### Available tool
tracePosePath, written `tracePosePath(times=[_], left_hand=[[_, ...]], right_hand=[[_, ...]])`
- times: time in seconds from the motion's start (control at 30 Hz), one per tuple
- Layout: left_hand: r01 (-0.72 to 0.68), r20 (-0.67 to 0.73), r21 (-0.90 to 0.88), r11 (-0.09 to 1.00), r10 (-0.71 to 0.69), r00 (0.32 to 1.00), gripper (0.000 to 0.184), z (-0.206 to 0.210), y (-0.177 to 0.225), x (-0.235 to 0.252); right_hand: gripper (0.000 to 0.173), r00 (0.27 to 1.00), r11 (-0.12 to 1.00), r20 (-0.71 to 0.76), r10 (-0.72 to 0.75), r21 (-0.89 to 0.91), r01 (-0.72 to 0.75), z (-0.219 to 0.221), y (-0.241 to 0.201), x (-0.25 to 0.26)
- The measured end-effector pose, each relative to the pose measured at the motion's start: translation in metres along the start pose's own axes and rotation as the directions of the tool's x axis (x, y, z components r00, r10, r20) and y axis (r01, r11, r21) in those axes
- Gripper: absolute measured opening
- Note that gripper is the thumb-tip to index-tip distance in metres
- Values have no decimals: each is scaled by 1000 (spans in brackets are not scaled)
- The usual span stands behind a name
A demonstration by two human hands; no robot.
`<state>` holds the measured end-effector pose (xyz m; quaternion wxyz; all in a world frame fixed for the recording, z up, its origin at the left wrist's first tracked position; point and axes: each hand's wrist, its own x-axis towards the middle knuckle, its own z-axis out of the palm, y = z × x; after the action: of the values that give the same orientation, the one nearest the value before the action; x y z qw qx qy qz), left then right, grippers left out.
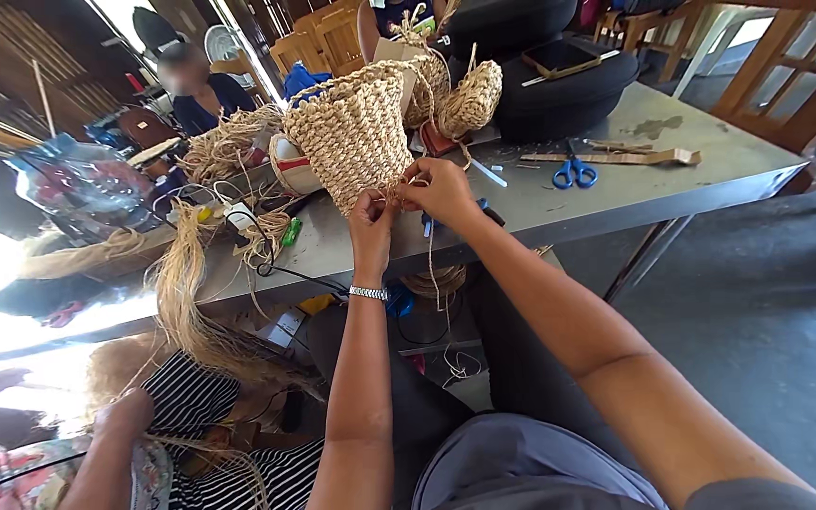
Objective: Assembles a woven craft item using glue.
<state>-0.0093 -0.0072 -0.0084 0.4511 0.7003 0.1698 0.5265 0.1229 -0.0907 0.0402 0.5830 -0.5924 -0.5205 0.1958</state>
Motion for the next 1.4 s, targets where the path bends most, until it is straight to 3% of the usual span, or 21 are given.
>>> tracePosePath(times=[0.27,0.4,0.53,1.4], left_hand=[[-11,17,10,1000,10,1000,13,1,1,0],[16,17,-5,1000,-16,1000,15,1,1,0],[31,18,-14,999,-30,999,15,1,-1,1],[1,-16,37,999,-1,1000,12,2,-1,0]], right_hand=[[22,1000,999,-2,23,46,-23,0,3,3],[30,998,1000,58,17,17,-18,-5,-1,3],[25,997,999,81,18,-35,-15,-7,-3,5],[24,996,996,-16,85,19,-84,2,-4,7]])
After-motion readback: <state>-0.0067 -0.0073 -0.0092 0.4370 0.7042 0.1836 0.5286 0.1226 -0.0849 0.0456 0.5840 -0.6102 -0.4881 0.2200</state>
